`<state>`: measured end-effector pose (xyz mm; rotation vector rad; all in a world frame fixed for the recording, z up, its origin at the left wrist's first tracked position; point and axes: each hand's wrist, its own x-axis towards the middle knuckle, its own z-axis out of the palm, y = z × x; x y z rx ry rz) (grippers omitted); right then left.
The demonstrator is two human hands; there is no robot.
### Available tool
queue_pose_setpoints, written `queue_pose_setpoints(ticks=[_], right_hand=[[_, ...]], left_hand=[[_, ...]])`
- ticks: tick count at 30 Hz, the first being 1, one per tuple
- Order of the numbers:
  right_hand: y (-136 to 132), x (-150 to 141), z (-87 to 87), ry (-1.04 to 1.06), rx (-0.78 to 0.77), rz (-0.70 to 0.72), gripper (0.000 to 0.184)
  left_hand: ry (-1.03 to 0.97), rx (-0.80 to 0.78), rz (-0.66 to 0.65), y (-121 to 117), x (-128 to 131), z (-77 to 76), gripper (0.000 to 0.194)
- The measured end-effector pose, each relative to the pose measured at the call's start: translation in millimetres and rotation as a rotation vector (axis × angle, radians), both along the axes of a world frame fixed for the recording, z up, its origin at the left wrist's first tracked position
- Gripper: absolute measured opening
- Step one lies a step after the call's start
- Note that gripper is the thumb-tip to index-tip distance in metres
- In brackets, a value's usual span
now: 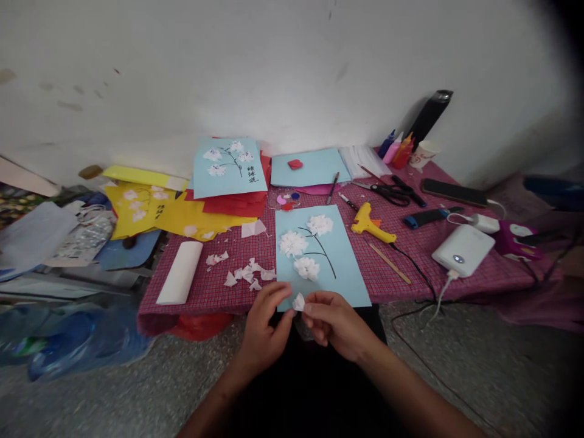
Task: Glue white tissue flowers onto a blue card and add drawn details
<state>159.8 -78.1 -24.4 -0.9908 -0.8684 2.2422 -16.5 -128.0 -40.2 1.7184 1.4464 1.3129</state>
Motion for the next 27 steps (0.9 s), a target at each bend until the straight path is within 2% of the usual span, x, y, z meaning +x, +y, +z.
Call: queue_pose_setpoints(ticks=[2,5,8,17,20,24,27], right_hand=[[0.6,1.8,-0.3,0.075,-0.119,0.060,0.022],[0.6,3.9,-1.9,0.120,-0.237,0.148,0.017],[0.4,5.4,-5.0,0.129,-0.281,0.186,0.014],[-0.5,4.6,-10.9,0.118,-0.299,0.202,0.011],[-1.9,6.4,-9.9,0.042,-0.172,0.168,0.019],[2.7,22.4,-5.4,-0.233,0.241,-0.033,0.028],[12.7,41.7,-4.1,-0.448,0.479,-0.162,0.027]], left_hand=[[0.238,0.141,-0.088,0.6,-9.1,5.6,0.040],[0.375,0.187,-0.230,3.6,-15.1,9.4,0.038],[0.377,0.201,-0.288,6.3,-15.3,8.8,0.034],[0.327,0.241,-0.318,5.9,-15.0,9.4,0.028],[0.375,0.193,-0.222,11.9,-17.4,7.9,0.018],[0.511,0.058,0.006,30.4,-19.0,6.8,0.011],[0.667,-0.002,0.064,44.2,-14.4,8.5,0.011]])
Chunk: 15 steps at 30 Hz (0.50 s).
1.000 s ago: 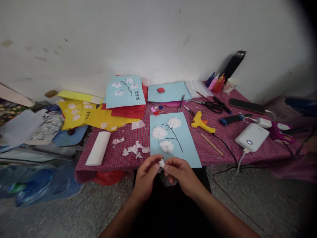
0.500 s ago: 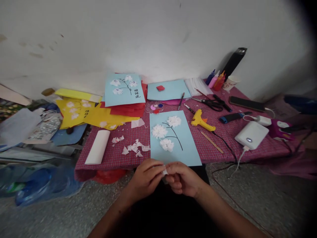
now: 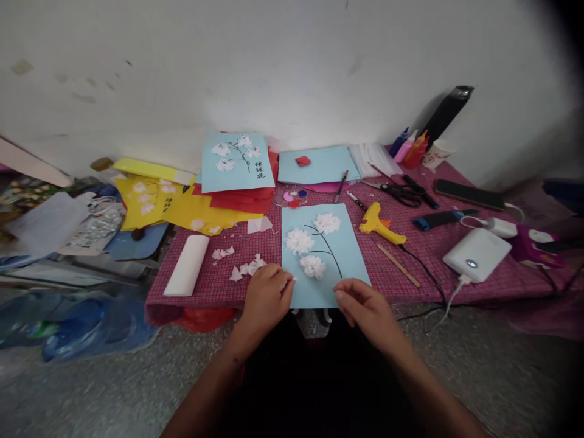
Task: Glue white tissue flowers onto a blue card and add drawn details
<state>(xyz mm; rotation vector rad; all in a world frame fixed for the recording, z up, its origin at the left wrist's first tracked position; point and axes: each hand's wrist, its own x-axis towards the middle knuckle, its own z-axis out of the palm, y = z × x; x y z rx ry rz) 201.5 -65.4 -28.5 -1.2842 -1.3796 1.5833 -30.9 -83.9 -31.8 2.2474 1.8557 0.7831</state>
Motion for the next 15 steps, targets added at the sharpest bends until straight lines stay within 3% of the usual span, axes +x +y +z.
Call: queue_pose_setpoints(ticks=[4,9,15], right_hand=[[13.5,18.2,-7.9,-0.133,0.151,-0.114,0.026],[19.1,20.8,-20.2,-0.134,0.140,-0.120,0.026],[20.5,18.9,-20.1,-0.146,0.111,-0.101,0.024]], left_hand=[[0.099,-0.036,0.009,11.5,9.4,1.6,0.015],[0.154,-0.081,0.025,17.7,14.0,1.4,0.018],[0.168,-0.110,0.022,21.7,17.6,-0.9,0.018]])
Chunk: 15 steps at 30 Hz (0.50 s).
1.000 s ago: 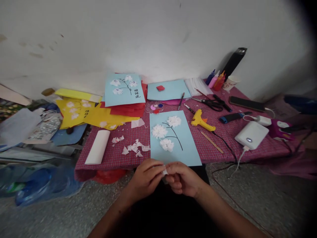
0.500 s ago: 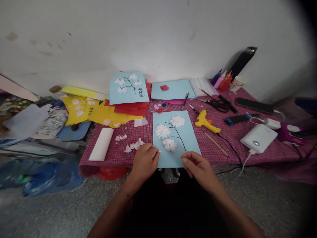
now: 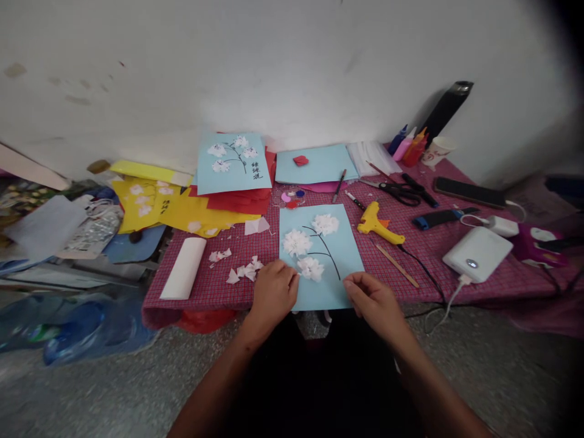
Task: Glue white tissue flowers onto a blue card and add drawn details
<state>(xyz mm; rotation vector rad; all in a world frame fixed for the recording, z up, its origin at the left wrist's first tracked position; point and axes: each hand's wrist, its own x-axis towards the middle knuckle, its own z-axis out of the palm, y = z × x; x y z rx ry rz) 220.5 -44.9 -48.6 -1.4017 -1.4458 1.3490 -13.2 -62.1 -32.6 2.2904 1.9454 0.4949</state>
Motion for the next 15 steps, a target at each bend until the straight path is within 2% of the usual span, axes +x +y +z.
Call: queue_pose_setpoints(ticks=[15], right_hand=[[0.5,0.8,-0.8,-0.022,-0.014,0.019,0.025]], left_hand=[[0.001,0.008,0.003,6.5,4.6,-6.1,0.017]])
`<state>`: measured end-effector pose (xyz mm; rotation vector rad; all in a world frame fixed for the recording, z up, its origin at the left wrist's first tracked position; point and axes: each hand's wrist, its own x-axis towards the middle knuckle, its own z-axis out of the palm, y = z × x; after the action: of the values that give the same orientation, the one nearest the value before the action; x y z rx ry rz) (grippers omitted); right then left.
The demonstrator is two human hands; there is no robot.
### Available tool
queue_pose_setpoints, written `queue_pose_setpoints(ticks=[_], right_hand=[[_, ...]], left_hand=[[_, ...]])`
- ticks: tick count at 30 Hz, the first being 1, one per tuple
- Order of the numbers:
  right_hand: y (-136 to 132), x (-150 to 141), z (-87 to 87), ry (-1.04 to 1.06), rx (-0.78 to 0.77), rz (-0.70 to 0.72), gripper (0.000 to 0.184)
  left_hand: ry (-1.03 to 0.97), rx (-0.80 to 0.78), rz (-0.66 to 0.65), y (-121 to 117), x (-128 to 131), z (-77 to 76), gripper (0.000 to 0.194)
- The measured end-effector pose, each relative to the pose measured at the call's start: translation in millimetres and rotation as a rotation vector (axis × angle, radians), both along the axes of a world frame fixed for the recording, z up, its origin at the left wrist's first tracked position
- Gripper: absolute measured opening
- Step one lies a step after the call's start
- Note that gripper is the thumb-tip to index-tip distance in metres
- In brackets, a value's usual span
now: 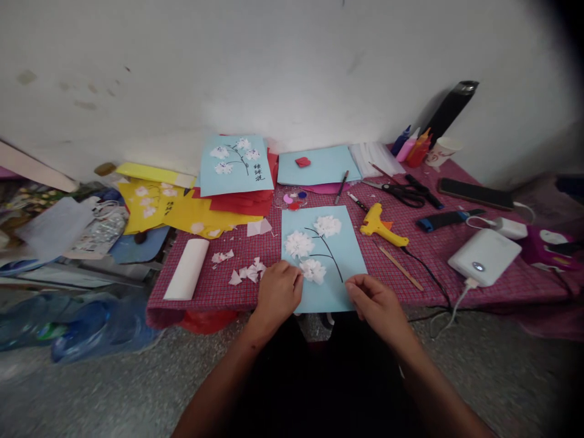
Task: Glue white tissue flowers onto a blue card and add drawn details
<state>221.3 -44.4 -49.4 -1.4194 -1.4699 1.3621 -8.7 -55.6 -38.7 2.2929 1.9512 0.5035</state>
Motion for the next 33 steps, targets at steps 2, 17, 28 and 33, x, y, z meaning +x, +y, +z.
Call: queue_pose_setpoints(ticks=[2,17,28,33], right_hand=[[0.1,-0.1,0.6,-0.001,-0.003,0.000,0.025],[-17.1,0.7,6.2,-0.064,0.017,0.102,0.028],[-24.6,-3.1,5.2,-0.038,0.014,0.127,0.028],[-33.1,-28.8,15.5,0.003,0.070,0.199,0.021]], left_hand=[[-0.011,0.003,-0.002,-2.8,1.6,1.6,0.016],[-0.009,0.109,0.136,-21.7,-95.7,14.7,0.029],[-0.152,0.025,0.079,-3.0,-93.9,35.0,0.016],[-0.880,-0.064,0.221,-23.4,-76.6,35.9,0.015]])
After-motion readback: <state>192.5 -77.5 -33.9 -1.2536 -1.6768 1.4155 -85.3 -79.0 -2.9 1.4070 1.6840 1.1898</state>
